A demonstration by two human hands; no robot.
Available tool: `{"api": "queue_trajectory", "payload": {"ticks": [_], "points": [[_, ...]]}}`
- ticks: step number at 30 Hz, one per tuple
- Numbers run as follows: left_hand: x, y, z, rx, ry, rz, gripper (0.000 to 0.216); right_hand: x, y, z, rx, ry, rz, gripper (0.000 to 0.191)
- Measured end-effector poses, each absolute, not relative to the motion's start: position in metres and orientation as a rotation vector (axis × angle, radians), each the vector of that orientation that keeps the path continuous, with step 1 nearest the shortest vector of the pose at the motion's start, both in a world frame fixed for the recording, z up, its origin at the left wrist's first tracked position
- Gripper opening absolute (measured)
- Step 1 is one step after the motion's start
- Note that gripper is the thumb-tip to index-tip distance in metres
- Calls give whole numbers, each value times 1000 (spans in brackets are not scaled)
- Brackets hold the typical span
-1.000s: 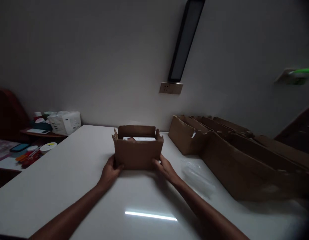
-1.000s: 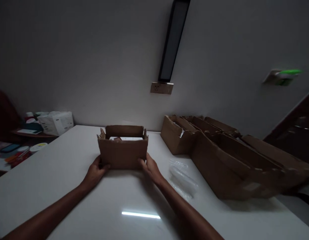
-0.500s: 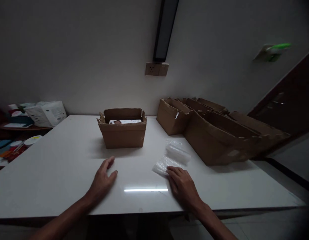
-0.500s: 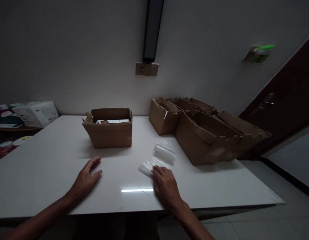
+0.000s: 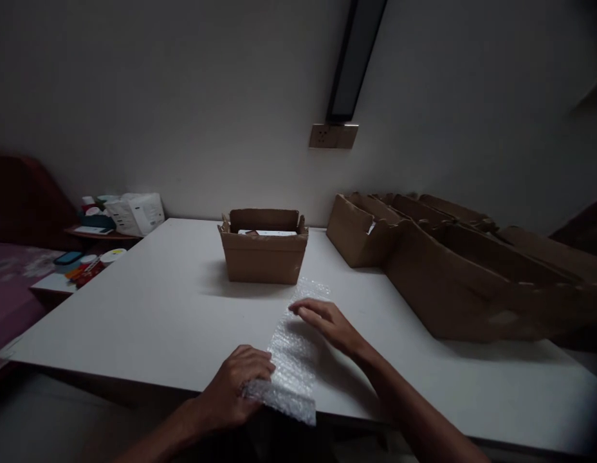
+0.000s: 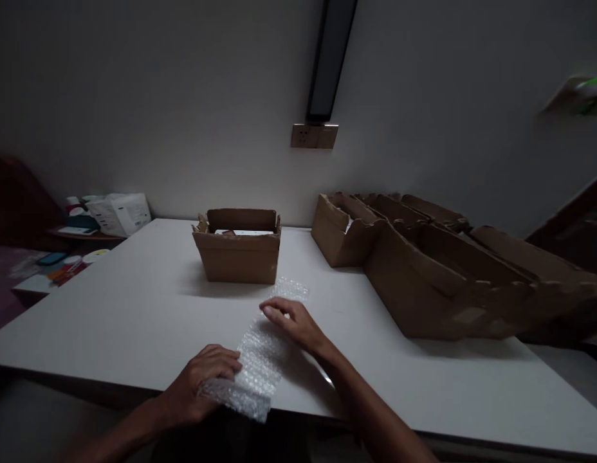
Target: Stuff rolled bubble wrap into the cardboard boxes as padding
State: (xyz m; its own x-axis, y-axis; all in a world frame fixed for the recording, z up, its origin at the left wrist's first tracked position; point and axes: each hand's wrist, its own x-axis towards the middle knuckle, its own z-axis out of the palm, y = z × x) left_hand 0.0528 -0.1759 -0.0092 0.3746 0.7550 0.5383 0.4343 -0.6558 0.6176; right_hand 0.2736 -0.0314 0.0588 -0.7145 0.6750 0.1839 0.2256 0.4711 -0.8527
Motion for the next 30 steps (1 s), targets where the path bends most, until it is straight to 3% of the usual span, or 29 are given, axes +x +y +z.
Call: {"api": "queue_trajectory", "payload": {"ticks": [9,17,22,26,30], "points": [[54,-176,-7,2202,1055,1200,23,196,68,47,-931,-2320,955,36],[58,-179,-2,2229,1035,1193,23,294,17,22,-1233,-2437,384,45],[61,-185,1,2289,983,1113,22,283,-6,16,-1146,-2677,31,44],[51,-189,-1,2222,1040,1137,26,234,2,41,-1123,-2684,26,37],[46,-189,-2,2129,1085,1189,20,170,16,58,-907,-2811,194,42]]}}
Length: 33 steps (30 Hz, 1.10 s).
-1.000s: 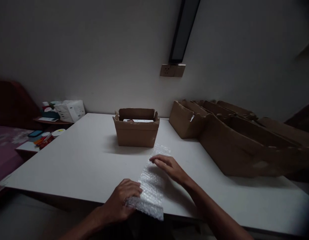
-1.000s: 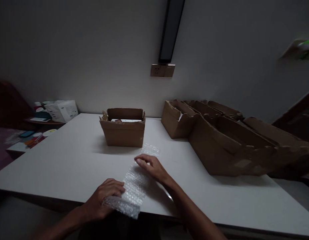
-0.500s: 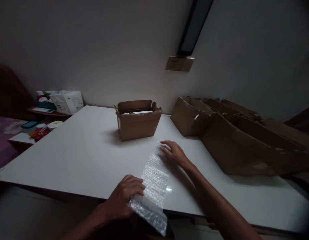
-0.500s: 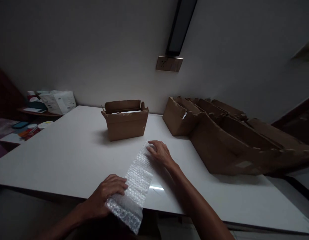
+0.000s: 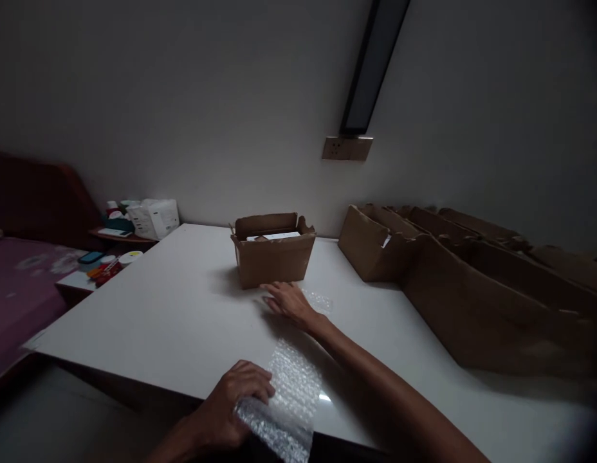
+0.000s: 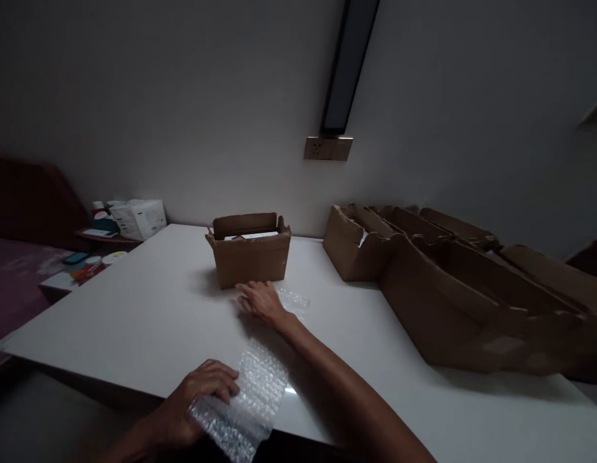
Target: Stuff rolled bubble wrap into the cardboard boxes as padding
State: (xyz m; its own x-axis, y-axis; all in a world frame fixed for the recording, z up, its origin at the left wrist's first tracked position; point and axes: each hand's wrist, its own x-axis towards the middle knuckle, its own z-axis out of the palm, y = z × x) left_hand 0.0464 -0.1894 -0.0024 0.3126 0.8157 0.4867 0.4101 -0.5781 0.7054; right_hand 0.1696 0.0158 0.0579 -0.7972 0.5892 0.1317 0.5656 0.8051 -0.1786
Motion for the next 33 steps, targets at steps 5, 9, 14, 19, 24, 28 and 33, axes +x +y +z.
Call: {"api": "queue_trajectory", "payload": {"ticks": [5,9,14,19,24,28,33], "points": [[47,-186,-11,2126,1053,1243,19,123,44,48,-1006,-2769,302,40],[48,-185,-18,2164,1048,1266,27,121,74,47,-1086,-2704,359,42],[49,-189,-12,2127,1097,1263,26,153,86,55,-1108,-2672,373,39],[52,-199,-4,2148,1119,1231,24,243,49,45,-1329,-2589,203,37],[63,-199,1,2215,1097,1181,23,263,25,36,-1283,-2613,83,21],[61,-191,7,2276,1229,1254,18,215,40,47,-1095,-2596,32,28],[56,-188,4,2176,1428,1266,12,164,59,58,-959,-2663,38,43]]}}
